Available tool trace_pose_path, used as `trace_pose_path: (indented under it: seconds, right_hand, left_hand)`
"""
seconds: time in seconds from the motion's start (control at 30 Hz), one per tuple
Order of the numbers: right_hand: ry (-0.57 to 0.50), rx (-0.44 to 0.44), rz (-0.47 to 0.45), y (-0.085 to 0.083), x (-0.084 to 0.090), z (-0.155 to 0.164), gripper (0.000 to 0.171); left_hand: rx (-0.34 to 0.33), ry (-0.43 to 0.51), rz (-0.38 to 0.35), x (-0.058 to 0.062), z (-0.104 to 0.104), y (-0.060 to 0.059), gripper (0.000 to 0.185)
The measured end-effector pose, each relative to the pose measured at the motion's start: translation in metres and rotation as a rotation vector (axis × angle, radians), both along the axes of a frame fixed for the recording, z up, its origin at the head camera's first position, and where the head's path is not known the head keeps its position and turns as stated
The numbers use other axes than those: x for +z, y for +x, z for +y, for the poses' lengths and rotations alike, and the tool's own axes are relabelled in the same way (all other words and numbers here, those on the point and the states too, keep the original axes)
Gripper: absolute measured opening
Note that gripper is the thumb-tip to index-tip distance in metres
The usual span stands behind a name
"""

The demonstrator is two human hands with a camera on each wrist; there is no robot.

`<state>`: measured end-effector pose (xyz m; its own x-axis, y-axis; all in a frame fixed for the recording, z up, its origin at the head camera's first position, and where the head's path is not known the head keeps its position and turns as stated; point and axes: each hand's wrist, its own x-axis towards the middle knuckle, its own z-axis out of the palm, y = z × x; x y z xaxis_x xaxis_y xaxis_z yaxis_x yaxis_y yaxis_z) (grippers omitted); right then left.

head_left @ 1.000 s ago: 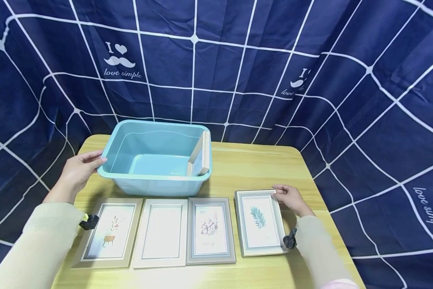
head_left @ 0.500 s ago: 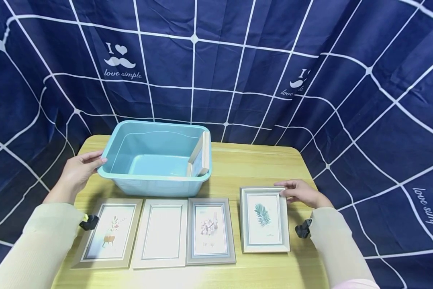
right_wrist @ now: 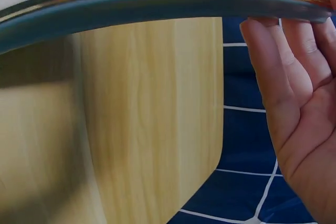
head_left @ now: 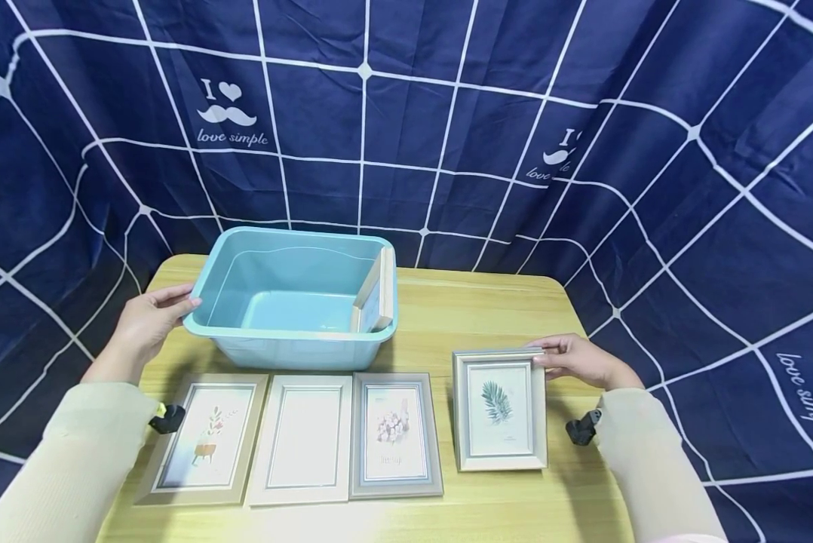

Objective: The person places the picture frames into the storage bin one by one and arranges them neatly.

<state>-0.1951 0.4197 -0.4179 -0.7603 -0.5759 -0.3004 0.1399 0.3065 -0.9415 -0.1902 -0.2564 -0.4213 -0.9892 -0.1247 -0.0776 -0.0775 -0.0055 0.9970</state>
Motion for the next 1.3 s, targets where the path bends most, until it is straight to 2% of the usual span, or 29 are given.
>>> trace_pose_path:
  seconds: [0.1,0.3,0.43,0.57,0.7,0.87,0.93,1.1,1.3]
  right_hand:
    - [-0.043,0.009,0.022,0.001,0.005,-0.001,0.033]
    - [-0.083,-0.046,0.105,0.004,0.02,-0.004,0.034]
    - [-0.055,-0.14,0.195,0.006,0.029,-0.006,0.034]
    - [0.017,-0.246,0.315,0.007,0.039,-0.007,0.029]
    - [0.035,-0.299,0.417,0.008,0.05,-0.011,0.022]
    - [0.045,-0.34,0.474,0.009,0.058,-0.021,0.021]
    - [0.055,-0.364,0.49,0.009,0.06,-0.027,0.021]
    - [0.026,-0.47,0.535,0.011,0.062,-0.042,0.02]
    - [0.01,-0.623,0.626,0.013,0.066,-0.063,0.021]
  left_hand:
    - [0.002,0.017,0.007,0.0,-0.001,0.001,0.024]
    - [0.002,0.027,0.017,0.0,-0.001,0.002,0.018]
    - [0.007,-0.005,0.01,0.001,0.0,0.002,0.022]
    - [0.011,-0.006,0.003,0.002,0.001,0.002,0.021]
    - [0.011,0.003,0.003,0.002,0.001,0.002,0.024]
    - [0.01,-0.026,-0.002,0.001,0.002,0.001,0.046]
    - [0.012,-0.031,-0.002,0.002,0.002,0.001,0.047]
    - [0.018,-0.02,0.001,0.001,0.001,0.001,0.025]
    - [0.016,-0.056,0.004,0.001,0.001,0.0,0.043]
